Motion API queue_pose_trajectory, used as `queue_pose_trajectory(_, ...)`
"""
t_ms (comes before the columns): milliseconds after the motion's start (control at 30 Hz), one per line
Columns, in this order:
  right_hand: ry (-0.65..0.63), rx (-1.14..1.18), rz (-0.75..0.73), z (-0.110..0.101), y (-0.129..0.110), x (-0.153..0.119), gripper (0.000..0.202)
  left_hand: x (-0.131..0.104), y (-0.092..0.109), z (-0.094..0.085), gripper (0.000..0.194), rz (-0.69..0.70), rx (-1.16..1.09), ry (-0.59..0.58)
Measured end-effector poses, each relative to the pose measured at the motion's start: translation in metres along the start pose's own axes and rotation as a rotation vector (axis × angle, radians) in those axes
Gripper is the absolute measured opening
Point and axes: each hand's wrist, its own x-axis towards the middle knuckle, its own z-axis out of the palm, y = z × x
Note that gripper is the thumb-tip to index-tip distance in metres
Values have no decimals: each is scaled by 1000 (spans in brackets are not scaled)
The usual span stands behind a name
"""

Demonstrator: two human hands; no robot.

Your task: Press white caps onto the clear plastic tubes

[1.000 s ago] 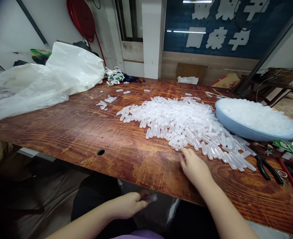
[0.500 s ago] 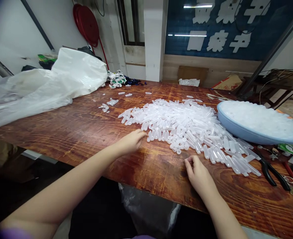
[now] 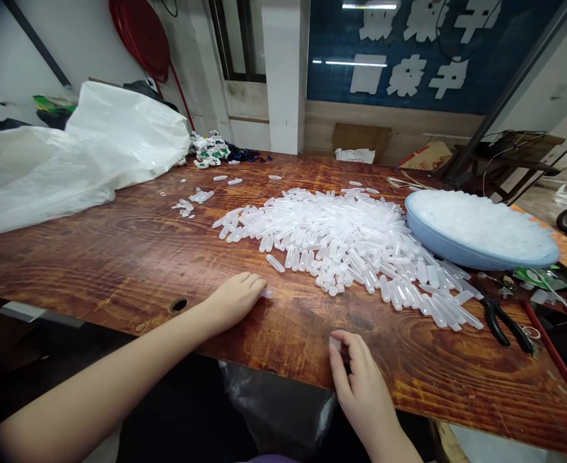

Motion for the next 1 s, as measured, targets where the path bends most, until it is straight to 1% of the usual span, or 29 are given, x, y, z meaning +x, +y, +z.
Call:
queue_pose_trajectory(100, -122, -6, -246, 11, -9, 8, 27, -22, 29, 0, 20, 58, -170, 71)
queue_pose_trajectory(167, -196, 8, -328, 17, -18, 13, 32, -33, 46, -2, 19, 94, -337, 71)
queue_pose_trajectory(233, -237, 56, -359, 20, -25, 16, 33, -40, 56, -6, 21, 104, -494, 30)
queue_pose_trajectory(300, -232, 126, -376, 19, -30, 18, 30, -44, 58, -12, 24, 94, -631, -29)
queue_pose_trajectory(367, -210, 154, -447, 15, -31, 19, 28, -45, 54, -20, 23, 89, -757, -107)
queue_pose_trajectory(467, -213, 92, -625, 8, -29, 20, 32, -46, 48, -32, 22, 132, -891, -241)
queue_pose_trajectory(533, -233, 59, -663, 4, -28, 20, 33, -45, 46, -37, 23, 147, -922, -301)
queue_pose_trajectory(633, -259, 105, -611, 1, -29, 19, 30, -45, 44, -38, 25, 135, -934, -333)
queue_pose_trajectory(700, -287, 157, -601, -1, -32, 18, 29, -45, 42, -37, 27, 150, -989, -383)
queue_pose_trajectory(767, -344, 177, -568, -1, -34, 17, 27, -47, 42, -35, 29, 168, -1060, -454)
queue_pose_trajectory(800, -382, 165, -514, -1, -35, 16, 23, -48, 42, -35, 30, 167, -1076, -473)
queue_pose_trajectory(833, -417, 136, -439, 0, -36, 16, 19, -49, 43, -35, 29, 159, -1072, -471)
queue_pose_trajectory(867, -447, 98, -352, 1, -36, 15, 22, -50, 45, -36, 28, 147, -1053, -451)
queue_pose_trajectory(933, -461, 43, -199, 3, -36, 14, 41, -53, 51, -38, 26, 98, -993, -392)
queue_pose_trajectory(967, -442, 46, -164, 4, -36, 14, 42, -54, 54, -40, 26, 61, -967, -367)
queue_pose_trajectory(1000, -421, 63, -161, 4, -36, 13, 39, -56, 58, -42, 26, 20, -950, -348)
